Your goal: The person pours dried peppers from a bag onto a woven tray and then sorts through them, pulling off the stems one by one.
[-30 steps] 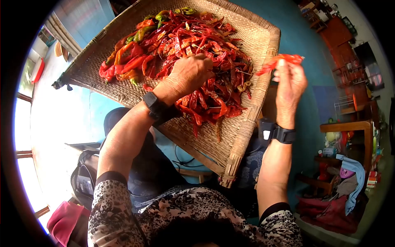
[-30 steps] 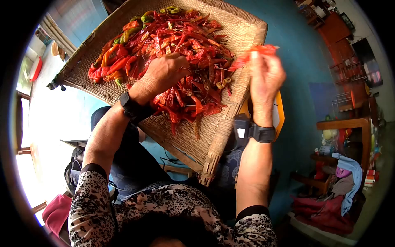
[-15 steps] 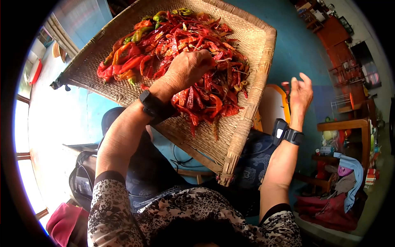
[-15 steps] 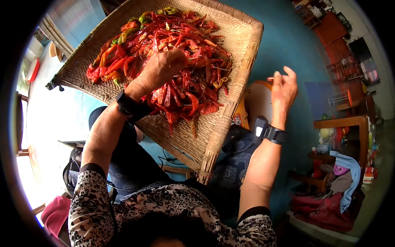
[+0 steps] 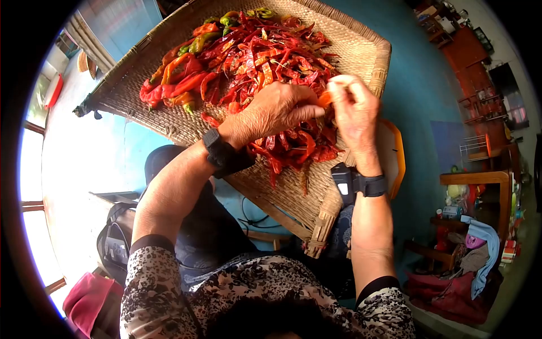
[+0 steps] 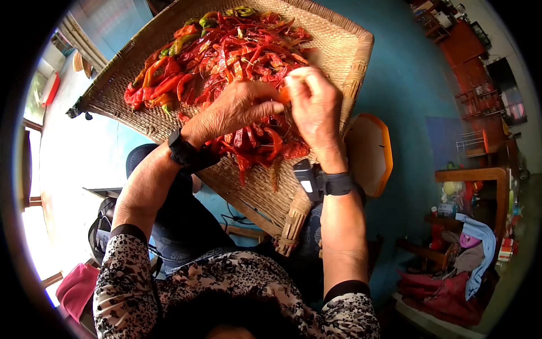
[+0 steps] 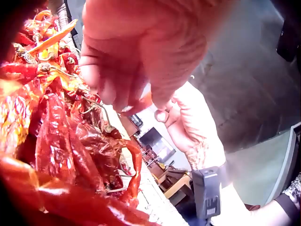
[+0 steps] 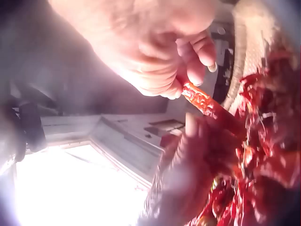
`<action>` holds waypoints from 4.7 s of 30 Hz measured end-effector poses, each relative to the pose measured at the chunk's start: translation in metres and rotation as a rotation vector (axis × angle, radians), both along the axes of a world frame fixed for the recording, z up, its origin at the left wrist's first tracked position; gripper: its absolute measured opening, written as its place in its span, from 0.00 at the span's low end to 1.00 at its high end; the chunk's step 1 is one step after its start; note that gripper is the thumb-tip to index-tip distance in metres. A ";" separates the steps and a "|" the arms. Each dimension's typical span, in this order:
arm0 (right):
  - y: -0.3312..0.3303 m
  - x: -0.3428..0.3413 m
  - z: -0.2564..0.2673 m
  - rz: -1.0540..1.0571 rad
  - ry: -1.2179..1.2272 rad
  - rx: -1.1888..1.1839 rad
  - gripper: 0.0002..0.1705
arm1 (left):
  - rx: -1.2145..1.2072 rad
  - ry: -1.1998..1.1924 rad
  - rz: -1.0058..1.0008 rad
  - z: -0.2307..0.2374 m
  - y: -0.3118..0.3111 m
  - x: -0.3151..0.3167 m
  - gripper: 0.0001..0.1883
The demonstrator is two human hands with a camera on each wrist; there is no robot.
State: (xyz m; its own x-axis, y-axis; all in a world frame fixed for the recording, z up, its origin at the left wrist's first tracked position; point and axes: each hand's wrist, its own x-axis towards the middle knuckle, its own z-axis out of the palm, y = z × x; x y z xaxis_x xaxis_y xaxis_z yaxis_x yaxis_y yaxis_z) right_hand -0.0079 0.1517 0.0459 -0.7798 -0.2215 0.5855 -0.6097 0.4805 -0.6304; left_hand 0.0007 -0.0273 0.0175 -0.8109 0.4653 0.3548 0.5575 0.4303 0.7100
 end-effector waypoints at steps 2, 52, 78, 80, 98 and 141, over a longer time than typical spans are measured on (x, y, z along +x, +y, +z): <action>0.022 -0.005 0.008 -0.174 0.085 0.007 0.05 | -0.065 0.079 -0.088 -0.001 0.000 0.006 0.18; 0.112 -0.011 -0.018 -0.414 -0.020 0.239 0.14 | -0.183 0.217 0.036 -0.013 -0.023 0.004 0.10; 0.114 -0.017 0.005 -0.570 0.247 -0.056 0.08 | 0.532 -0.420 0.124 -0.002 -0.026 -0.017 0.07; 0.137 -0.010 0.006 -0.790 0.243 0.254 0.11 | 0.549 -0.414 0.106 -0.001 -0.023 -0.014 0.08; 0.000 -0.005 -0.011 0.004 -0.233 0.117 0.12 | 0.526 -0.488 0.082 0.003 -0.011 -0.010 0.12; 0.162 0.001 -0.009 -0.759 0.051 0.495 0.13 | 0.302 -0.203 0.125 -0.008 -0.015 -0.014 0.24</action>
